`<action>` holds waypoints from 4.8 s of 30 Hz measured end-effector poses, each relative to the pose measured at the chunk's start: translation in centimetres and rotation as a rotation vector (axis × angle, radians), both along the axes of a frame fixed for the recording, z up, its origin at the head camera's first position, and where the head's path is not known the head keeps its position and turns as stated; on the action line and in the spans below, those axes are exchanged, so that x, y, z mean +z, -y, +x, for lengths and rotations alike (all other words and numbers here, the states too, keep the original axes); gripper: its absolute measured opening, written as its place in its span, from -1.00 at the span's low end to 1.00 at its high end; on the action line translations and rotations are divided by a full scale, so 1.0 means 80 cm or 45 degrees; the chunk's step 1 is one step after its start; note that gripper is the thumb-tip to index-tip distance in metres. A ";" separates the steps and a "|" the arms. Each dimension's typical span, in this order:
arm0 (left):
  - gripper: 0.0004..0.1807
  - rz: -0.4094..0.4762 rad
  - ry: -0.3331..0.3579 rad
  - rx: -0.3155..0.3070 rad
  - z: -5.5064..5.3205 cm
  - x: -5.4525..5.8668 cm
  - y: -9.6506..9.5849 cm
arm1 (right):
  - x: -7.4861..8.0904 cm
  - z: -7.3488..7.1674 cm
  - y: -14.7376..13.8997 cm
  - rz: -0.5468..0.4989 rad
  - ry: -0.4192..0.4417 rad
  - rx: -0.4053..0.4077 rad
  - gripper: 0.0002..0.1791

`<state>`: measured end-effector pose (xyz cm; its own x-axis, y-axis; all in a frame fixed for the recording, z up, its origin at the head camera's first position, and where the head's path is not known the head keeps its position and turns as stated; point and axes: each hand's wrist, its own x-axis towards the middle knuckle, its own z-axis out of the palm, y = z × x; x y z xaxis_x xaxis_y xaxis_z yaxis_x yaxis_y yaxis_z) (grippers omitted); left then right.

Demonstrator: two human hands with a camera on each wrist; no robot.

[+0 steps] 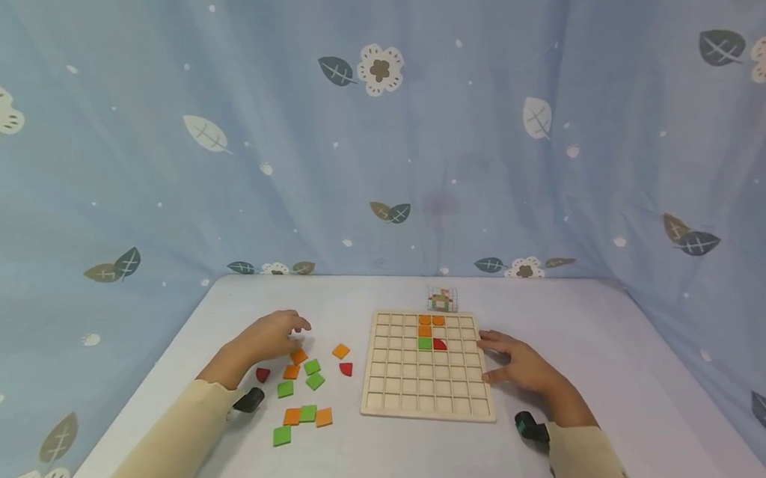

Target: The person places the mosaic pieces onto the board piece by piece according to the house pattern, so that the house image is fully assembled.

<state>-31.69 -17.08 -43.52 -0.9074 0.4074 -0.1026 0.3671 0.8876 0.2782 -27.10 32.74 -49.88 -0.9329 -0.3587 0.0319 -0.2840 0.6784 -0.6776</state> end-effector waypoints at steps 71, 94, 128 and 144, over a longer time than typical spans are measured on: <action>-0.77 0.015 0.032 0.009 -0.022 -0.015 0.005 | -0.002 -0.001 -0.003 -0.057 -0.014 0.032 -0.15; -0.73 -0.049 0.009 -0.115 -0.025 0.008 -0.034 | 0.001 0.000 -0.004 -0.050 -0.017 0.038 -0.16; -0.69 -0.100 -0.089 -0.372 -0.036 0.018 -0.135 | 0.003 0.001 -0.003 -0.065 -0.007 0.028 -0.15; -0.70 -0.061 -0.078 -0.459 -0.041 0.008 -0.184 | -0.003 -0.001 -0.003 -0.094 0.026 0.013 -0.16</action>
<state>-34.94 -2.38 -42.85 -0.7116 0.6982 -0.0789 0.6733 0.7097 0.2073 -27.18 33.02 -50.10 -0.9299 -0.3658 0.0398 -0.2766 0.6236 -0.7311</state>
